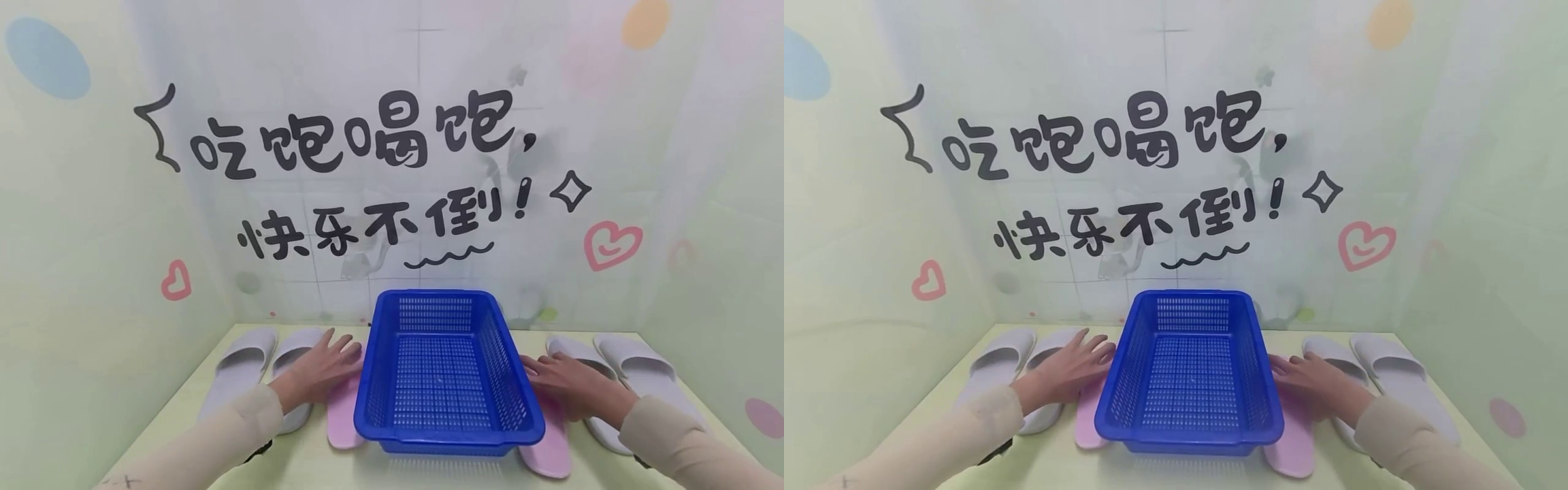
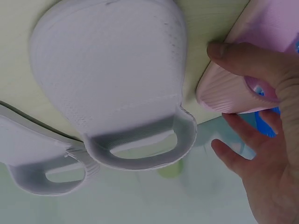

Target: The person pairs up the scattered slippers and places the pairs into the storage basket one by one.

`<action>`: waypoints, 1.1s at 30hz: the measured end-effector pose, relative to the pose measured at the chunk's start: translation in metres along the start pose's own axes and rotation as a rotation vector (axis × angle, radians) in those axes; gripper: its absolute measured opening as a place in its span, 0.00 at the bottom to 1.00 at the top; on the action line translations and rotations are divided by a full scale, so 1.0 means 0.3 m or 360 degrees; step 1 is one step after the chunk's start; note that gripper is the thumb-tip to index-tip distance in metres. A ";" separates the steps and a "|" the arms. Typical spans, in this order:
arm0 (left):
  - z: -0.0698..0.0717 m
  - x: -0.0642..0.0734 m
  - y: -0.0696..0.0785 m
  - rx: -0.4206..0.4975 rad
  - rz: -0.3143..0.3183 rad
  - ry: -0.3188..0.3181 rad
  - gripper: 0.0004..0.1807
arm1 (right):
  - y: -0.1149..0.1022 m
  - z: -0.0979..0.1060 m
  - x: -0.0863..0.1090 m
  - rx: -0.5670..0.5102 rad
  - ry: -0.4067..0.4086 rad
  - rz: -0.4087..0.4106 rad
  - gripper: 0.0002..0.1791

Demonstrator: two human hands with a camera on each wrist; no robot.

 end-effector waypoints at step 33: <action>0.112 0.099 -0.236 0.0443 0.0272 0.0094 0.54 | 0.214 0.239 0.100 -0.0418 0.0337 -0.0300 0.61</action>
Point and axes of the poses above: each hand's wrist, its own x-axis away from the middle knuckle, its own z-axis out of the back of the hand, y = z × x, the point moved 9 cm from there along -x, towards the middle knuckle, and after that the axes turned 7 degrees about -z, right-handed, at the moved point
